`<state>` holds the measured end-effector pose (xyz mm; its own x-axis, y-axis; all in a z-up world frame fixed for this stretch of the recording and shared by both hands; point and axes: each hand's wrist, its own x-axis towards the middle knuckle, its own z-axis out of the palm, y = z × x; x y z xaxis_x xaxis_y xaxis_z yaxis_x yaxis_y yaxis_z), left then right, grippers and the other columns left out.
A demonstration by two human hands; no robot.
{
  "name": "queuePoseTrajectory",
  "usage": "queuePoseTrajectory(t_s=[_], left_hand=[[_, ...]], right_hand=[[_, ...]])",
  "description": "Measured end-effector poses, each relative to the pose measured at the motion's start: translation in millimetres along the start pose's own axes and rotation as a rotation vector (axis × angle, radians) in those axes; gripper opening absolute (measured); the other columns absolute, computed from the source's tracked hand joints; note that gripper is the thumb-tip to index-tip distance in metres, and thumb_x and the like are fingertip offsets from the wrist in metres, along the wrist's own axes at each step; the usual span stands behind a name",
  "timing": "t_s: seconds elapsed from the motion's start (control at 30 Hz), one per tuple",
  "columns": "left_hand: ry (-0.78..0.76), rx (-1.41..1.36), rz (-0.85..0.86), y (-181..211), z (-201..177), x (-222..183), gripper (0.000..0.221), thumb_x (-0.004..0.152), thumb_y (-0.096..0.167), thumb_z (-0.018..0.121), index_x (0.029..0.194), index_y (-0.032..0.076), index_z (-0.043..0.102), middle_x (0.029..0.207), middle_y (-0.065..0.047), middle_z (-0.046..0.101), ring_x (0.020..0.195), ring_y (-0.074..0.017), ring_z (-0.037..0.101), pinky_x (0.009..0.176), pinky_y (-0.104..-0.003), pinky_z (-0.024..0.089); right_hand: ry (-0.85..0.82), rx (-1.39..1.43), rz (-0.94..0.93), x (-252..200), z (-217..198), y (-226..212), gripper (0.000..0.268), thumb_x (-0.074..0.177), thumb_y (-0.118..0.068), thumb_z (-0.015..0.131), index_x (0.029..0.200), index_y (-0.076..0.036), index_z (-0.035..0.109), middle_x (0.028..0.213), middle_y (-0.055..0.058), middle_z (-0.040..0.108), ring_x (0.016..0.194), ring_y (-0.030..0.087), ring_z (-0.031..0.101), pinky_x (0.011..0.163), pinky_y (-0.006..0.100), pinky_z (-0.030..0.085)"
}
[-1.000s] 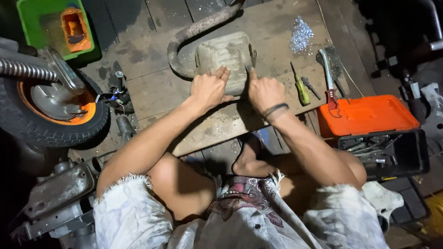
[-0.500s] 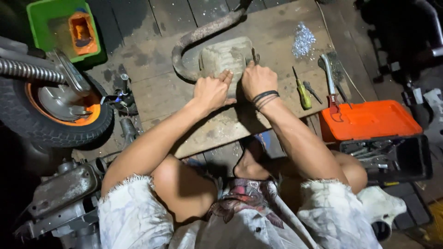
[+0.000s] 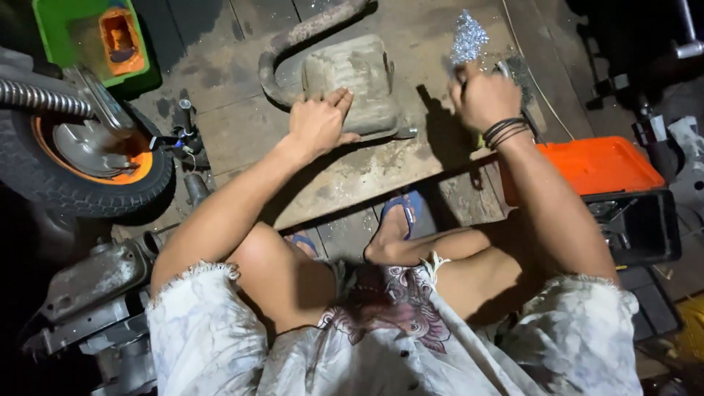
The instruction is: Cleaning and scraping a motorcycle muffler using hand tools to remove debris and rust.
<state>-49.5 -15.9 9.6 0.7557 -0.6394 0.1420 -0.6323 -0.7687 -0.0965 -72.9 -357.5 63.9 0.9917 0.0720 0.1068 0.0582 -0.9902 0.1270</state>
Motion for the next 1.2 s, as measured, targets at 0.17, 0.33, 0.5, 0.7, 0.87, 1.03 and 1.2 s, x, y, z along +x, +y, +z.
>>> queuePoseTrajectory(t_s=[0.17, 0.33, 0.5, 0.7, 0.87, 1.03, 1.2], left_hand=[[-0.14, -0.123, -0.016, 3, -34, 13, 0.076, 0.082, 0.061, 0.078, 0.14, 0.014, 0.063, 0.133, -0.006, 0.065, 0.108, -0.0383, 0.067, 0.088, -0.055, 0.052], [-0.215, -0.104, -0.025, 5, -12, 13, 0.078, 0.078, 0.054, 0.084, 0.143, 0.019, 0.061, 0.134, -0.004, 0.061, 0.097, -0.0394, 0.068, 0.084, -0.057, 0.052], [-0.393, -0.176, -0.05, 6, -38, 16, 0.075, 0.084, 0.046, 0.082, 0.148, 0.018, 0.056, 0.142, -0.006, 0.053, 0.097, -0.0476, 0.072, 0.082, -0.064, 0.057], [-0.478, -0.177, -0.081, 0, -50, 12, 0.075, 0.086, 0.044, 0.079, 0.152, 0.023, 0.052, 0.151, -0.002, 0.047, 0.099, -0.0512, 0.072, 0.085, -0.066, 0.058], [-0.491, -0.176, -0.096, -6, -55, 10, 0.072, 0.088, 0.041, 0.077, 0.153, 0.025, 0.052, 0.153, 0.001, 0.048, 0.101, -0.052, 0.071, 0.089, -0.066, 0.057], [-0.49, -0.182, -0.101, -20, -40, 6, 0.072, 0.088, 0.042, 0.076, 0.154, 0.029, 0.05, 0.156, 0.008, 0.047, 0.103, -0.0506, 0.071, 0.092, -0.065, 0.057], [-0.516, -0.19, -0.123, -27, -50, -2, 0.068, 0.09, 0.038, 0.074, 0.154, 0.028, 0.05, 0.159, 0.014, 0.046, 0.107, -0.049, 0.07, 0.092, -0.065, 0.058]], right_hand=[[-0.475, 0.11, 0.04, -15, 47, -7, 0.046, 0.097, -0.037, 0.062, 0.129, -0.004, 0.063, 0.123, 0.029, 0.07, 0.116, 0.046, 0.067, 0.097, 0.056, 0.055], [-0.516, 0.175, 0.03, -25, 67, -7, 0.063, 0.088, -0.032, 0.077, 0.133, 0.002, 0.048, 0.129, 0.027, 0.061, 0.116, 0.048, 0.064, 0.094, 0.059, 0.056], [-0.552, 0.157, 0.022, -31, 90, -2, 0.054, 0.089, -0.035, 0.073, 0.128, -0.006, 0.051, 0.125, 0.021, 0.063, 0.107, 0.049, 0.068, 0.089, 0.062, 0.056], [-0.417, 0.261, -0.031, -30, 34, 4, 0.033, 0.101, -0.029, 0.061, 0.117, -0.002, 0.068, 0.105, 0.024, 0.073, 0.101, 0.048, 0.071, 0.085, 0.057, 0.058], [-0.41, 0.129, 0.106, -17, 62, 63, 0.033, 0.099, -0.039, 0.063, 0.12, -0.016, 0.073, 0.103, 0.023, 0.074, 0.098, 0.047, 0.073, 0.081, 0.056, 0.059], [-0.544, 0.17, 0.138, -23, 67, 77, 0.042, 0.101, -0.037, 0.059, 0.126, -0.005, 0.07, 0.112, 0.031, 0.073, 0.108, 0.051, 0.069, 0.092, 0.059, 0.056], [-0.567, 0.172, 0.116, -31, 63, 80, 0.047, 0.092, -0.029, 0.072, 0.126, 0.002, 0.065, 0.116, 0.033, 0.071, 0.115, 0.05, 0.067, 0.098, 0.058, 0.054]])
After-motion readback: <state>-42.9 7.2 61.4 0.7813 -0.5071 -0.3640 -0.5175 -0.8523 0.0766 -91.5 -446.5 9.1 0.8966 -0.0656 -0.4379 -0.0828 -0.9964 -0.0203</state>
